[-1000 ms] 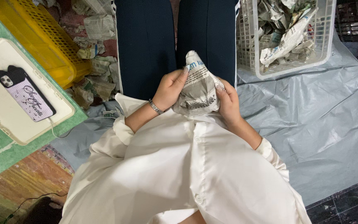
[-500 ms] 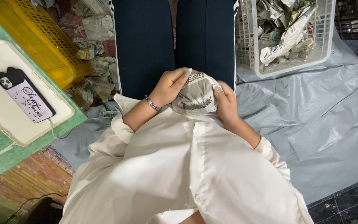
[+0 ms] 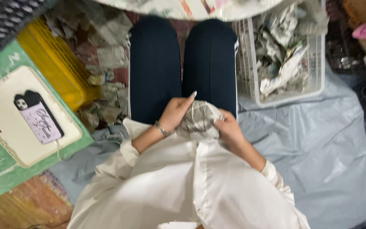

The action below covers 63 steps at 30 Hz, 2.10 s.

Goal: The person sits on the floor and wraps small ceramic dishes with newspaper. They fold the paper around each item, tuck the edges, and place the wrapped bundles into a nearby white basket.

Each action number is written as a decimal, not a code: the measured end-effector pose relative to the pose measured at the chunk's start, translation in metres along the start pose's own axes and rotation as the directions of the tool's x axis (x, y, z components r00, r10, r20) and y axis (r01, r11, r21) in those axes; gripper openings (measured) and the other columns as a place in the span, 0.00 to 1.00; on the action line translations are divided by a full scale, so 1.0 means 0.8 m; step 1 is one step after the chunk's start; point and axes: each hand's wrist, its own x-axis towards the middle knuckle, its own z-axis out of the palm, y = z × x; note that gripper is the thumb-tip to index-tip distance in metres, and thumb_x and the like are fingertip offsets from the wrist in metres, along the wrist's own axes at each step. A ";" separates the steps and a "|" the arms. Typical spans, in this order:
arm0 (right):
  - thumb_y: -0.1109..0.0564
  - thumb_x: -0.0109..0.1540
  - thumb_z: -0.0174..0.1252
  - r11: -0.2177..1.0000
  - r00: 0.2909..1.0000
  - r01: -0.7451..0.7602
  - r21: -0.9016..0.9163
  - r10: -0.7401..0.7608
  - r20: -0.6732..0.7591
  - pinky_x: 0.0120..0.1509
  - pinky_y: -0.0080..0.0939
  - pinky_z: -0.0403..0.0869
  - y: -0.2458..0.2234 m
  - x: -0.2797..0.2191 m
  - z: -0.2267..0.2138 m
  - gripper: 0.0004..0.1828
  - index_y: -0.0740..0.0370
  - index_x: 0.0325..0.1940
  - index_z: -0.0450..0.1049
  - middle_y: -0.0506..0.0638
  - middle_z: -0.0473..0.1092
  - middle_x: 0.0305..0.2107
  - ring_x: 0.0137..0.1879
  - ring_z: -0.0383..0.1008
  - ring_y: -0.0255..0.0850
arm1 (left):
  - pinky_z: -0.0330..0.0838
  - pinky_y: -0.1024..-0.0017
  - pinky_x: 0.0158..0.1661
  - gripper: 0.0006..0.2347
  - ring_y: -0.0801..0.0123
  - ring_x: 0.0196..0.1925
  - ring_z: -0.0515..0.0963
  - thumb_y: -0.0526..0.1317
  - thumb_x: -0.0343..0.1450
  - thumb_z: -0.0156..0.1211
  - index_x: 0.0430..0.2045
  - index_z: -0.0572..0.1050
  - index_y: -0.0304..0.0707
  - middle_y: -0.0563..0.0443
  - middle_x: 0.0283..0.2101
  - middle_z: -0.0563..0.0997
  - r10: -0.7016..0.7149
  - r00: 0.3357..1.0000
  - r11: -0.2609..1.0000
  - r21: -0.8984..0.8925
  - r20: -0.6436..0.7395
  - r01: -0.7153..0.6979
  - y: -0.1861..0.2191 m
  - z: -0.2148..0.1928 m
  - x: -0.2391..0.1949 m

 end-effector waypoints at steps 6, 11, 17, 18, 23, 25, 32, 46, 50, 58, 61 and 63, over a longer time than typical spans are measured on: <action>0.55 0.62 0.64 0.985 0.998 -0.044 0.167 0.035 0.056 0.63 0.50 0.74 -0.007 0.033 -0.015 0.29 0.74 0.63 0.69 0.59 0.74 0.53 0.57 0.77 0.48 | 0.71 0.75 0.57 0.15 0.74 0.53 0.77 0.50 0.79 0.42 0.41 0.71 0.38 0.51 0.49 0.79 0.199 0.968 0.968 -0.186 0.152 -0.169 0.048 -0.003 0.022; 0.46 0.63 0.62 0.937 0.987 0.106 0.333 -0.141 0.082 0.70 0.54 0.69 -0.047 0.086 -0.003 0.39 0.69 0.73 0.61 0.61 0.68 0.62 0.65 0.71 0.53 | 0.67 0.66 0.66 0.19 0.64 0.63 0.75 0.49 0.81 0.41 0.53 0.71 0.32 0.43 0.59 0.76 0.387 0.844 0.853 -0.492 0.371 -0.175 0.131 -0.031 0.069; 0.38 0.64 0.55 0.845 0.855 0.508 0.166 -0.473 -0.210 0.75 0.62 0.65 -0.223 0.162 0.034 0.40 0.55 0.75 0.57 0.52 0.64 0.67 0.71 0.66 0.53 | 0.70 0.63 0.61 0.17 0.62 0.56 0.78 0.47 0.83 0.41 0.51 0.72 0.31 0.43 0.52 0.79 0.633 0.764 0.676 -0.394 -0.120 -0.622 0.244 -0.079 0.160; 0.37 0.66 0.53 0.819 0.819 0.565 0.100 -0.541 -0.191 0.78 0.60 0.64 -0.262 0.181 0.044 0.39 0.56 0.76 0.57 0.53 0.64 0.68 0.73 0.65 0.52 | 0.70 0.63 0.62 0.17 0.62 0.56 0.78 0.47 0.83 0.41 0.51 0.72 0.31 0.43 0.50 0.80 0.689 0.701 0.620 -0.350 -0.185 -0.702 0.264 -0.088 0.180; 0.42 0.74 0.48 0.705 0.688 0.706 0.066 -0.705 0.172 0.81 0.56 0.65 -0.440 0.324 0.088 0.31 0.61 0.76 0.61 0.55 0.66 0.69 0.73 0.67 0.51 | 0.73 0.62 0.54 0.15 0.61 0.46 0.80 0.44 0.84 0.43 0.44 0.73 0.28 0.41 0.43 0.80 0.682 0.415 0.365 -0.211 -0.603 -0.907 0.339 -0.124 0.280; 0.46 0.73 0.49 0.708 0.692 0.706 0.037 -0.699 0.178 0.82 0.58 0.68 -0.493 0.398 0.102 0.28 0.62 0.74 0.61 0.56 0.67 0.67 0.74 0.68 0.52 | 0.73 0.63 0.52 0.13 0.62 0.44 0.80 0.43 0.83 0.44 0.43 0.73 0.28 0.42 0.43 0.80 0.661 0.288 0.356 -0.048 -0.693 -0.933 0.354 -0.135 0.308; 0.55 0.74 0.56 0.599 0.597 0.798 -0.070 -0.771 0.220 0.68 0.51 0.72 -0.605 0.594 0.127 0.22 0.69 0.70 0.65 0.57 0.72 0.59 0.63 0.75 0.49 | 0.73 0.61 0.61 0.12 0.57 0.53 0.81 0.37 0.81 0.42 0.51 0.75 0.35 0.44 0.50 0.81 0.857 0.084 0.342 0.439 -0.508 -0.831 0.367 -0.164 0.345; 0.48 0.65 0.69 0.856 0.769 0.510 0.082 -0.496 0.404 0.72 0.47 0.72 -0.481 0.510 0.217 0.37 0.70 0.72 0.66 0.56 0.73 0.57 0.63 0.75 0.45 | 0.55 0.61 0.80 0.24 0.60 0.80 0.60 0.54 0.86 0.31 0.73 0.57 0.40 0.48 0.76 0.61 0.880 0.415 0.475 0.415 -0.229 -0.776 0.449 -0.170 0.385; 0.49 0.65 0.68 0.861 0.795 0.507 0.044 -0.487 0.363 0.72 0.50 0.72 -0.461 0.511 0.220 0.35 0.72 0.69 0.67 0.59 0.72 0.58 0.63 0.74 0.49 | 0.56 0.62 0.79 0.23 0.58 0.80 0.61 0.53 0.87 0.32 0.72 0.58 0.37 0.46 0.75 0.63 0.846 0.455 0.529 0.328 -0.278 -0.783 0.452 -0.173 0.379; 0.52 0.64 0.68 0.888 0.824 0.459 0.030 -0.438 0.359 0.72 0.51 0.73 -0.443 0.518 0.188 0.33 0.77 0.66 0.69 0.61 0.74 0.56 0.61 0.77 0.50 | 0.62 0.62 0.71 0.23 0.56 0.69 0.70 0.49 0.85 0.41 0.66 0.65 0.24 0.36 0.66 0.71 0.647 0.676 0.636 -0.239 -0.353 -0.734 0.432 -0.183 0.400; 0.54 0.64 0.68 0.901 0.850 0.430 -0.062 -0.380 0.365 0.69 0.50 0.74 -0.452 0.522 0.173 0.32 0.78 0.64 0.70 0.62 0.75 0.52 0.57 0.77 0.49 | 0.64 0.61 0.67 0.22 0.56 0.64 0.72 0.48 0.85 0.42 0.61 0.67 0.20 0.34 0.60 0.73 0.520 0.762 0.660 -0.385 -0.387 -0.645 0.427 -0.189 0.410; 0.54 0.64 0.68 0.905 0.859 0.414 -0.102 -0.351 0.373 0.66 0.49 0.75 -0.463 0.525 0.162 0.30 0.79 0.62 0.70 0.61 0.75 0.50 0.54 0.78 0.48 | 0.61 0.66 0.67 0.22 0.60 0.66 0.70 0.48 0.82 0.43 0.63 0.65 0.25 0.39 0.65 0.72 0.443 0.763 0.747 -0.277 -0.471 -0.605 0.427 -0.189 0.412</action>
